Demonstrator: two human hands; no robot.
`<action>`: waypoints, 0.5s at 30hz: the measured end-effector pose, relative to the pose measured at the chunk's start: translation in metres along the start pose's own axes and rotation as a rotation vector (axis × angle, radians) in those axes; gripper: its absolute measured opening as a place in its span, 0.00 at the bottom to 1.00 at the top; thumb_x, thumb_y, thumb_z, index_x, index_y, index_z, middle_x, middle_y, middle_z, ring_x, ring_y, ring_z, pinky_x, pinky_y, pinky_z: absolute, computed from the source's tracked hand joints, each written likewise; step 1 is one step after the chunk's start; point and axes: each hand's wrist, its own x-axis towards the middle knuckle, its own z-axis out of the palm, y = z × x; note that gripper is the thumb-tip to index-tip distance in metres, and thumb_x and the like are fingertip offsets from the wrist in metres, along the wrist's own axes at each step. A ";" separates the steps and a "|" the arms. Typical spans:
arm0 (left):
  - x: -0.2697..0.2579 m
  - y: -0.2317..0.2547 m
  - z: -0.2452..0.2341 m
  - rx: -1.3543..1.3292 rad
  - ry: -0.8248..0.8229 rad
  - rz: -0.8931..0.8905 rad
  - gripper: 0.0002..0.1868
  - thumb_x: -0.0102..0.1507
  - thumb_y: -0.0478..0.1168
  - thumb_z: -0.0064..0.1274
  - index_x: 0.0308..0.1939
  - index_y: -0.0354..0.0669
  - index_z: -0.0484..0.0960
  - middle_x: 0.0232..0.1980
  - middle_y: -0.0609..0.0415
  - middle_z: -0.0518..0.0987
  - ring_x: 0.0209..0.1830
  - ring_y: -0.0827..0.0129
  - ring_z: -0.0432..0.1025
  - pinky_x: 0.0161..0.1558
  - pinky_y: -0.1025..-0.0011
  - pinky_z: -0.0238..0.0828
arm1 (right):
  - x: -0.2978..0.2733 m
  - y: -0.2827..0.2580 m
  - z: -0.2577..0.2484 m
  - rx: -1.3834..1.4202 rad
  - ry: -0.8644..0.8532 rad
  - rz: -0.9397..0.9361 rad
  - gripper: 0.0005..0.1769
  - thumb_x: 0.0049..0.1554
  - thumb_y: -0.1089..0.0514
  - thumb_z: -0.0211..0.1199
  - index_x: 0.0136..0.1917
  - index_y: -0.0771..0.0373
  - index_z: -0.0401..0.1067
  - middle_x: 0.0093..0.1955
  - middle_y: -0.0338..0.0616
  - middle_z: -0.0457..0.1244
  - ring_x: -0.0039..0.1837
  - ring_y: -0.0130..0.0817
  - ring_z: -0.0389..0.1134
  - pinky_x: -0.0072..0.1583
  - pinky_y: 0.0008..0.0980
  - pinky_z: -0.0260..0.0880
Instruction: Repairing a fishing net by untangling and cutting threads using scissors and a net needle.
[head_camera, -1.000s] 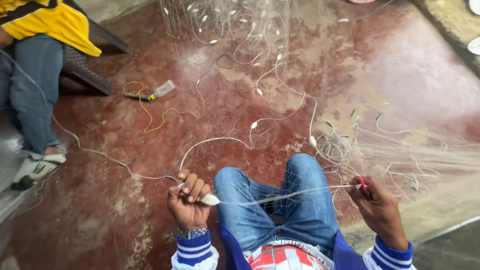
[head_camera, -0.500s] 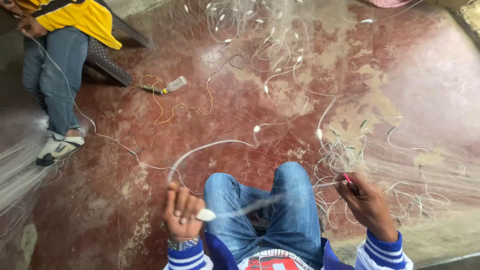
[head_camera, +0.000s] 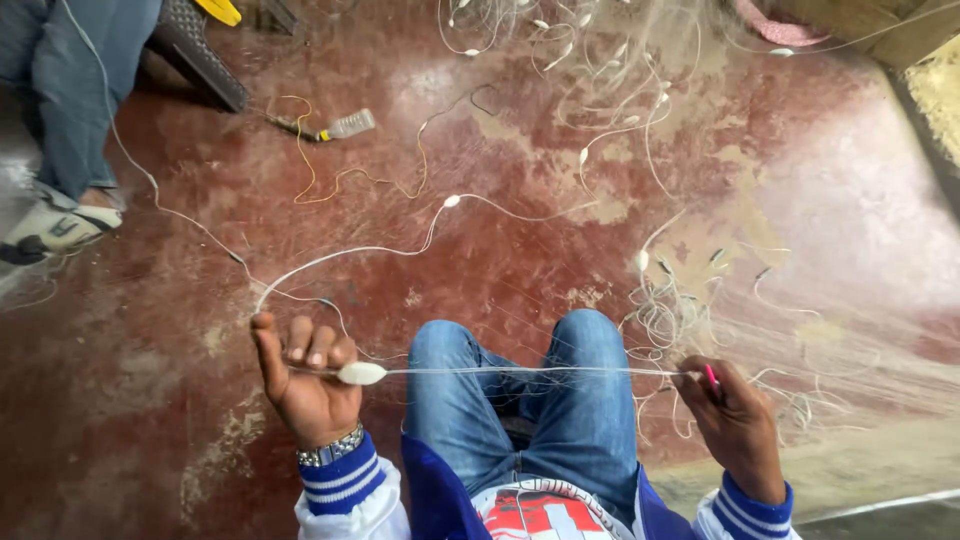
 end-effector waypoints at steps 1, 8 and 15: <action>0.001 0.000 -0.002 -0.008 0.003 -0.003 0.06 0.65 0.45 0.44 0.44 0.56 0.74 0.25 0.66 0.59 0.20 0.82 0.57 0.26 0.82 0.57 | 0.000 -0.001 0.000 -0.010 0.001 0.000 0.05 0.51 0.56 0.60 0.42 0.56 0.69 0.32 0.34 0.61 0.32 0.23 0.54 0.38 0.24 0.56; 0.014 -0.005 -0.006 -0.097 -0.110 -0.145 0.10 0.67 0.45 0.39 0.47 0.52 0.74 0.27 0.65 0.60 0.18 0.82 0.54 0.17 0.88 0.50 | -0.005 -0.007 -0.001 -0.001 0.030 0.021 0.04 0.50 0.59 0.60 0.41 0.58 0.70 0.31 0.34 0.61 0.31 0.23 0.56 0.37 0.23 0.56; 0.026 0.012 -0.017 0.010 -0.054 -0.139 0.09 0.67 0.45 0.38 0.43 0.52 0.75 0.23 0.67 0.62 0.15 0.84 0.55 0.17 0.86 0.50 | 0.006 -0.028 0.006 0.099 -0.077 -0.130 0.03 0.50 0.60 0.59 0.41 0.58 0.70 0.26 0.32 0.53 0.28 0.21 0.46 0.32 0.22 0.48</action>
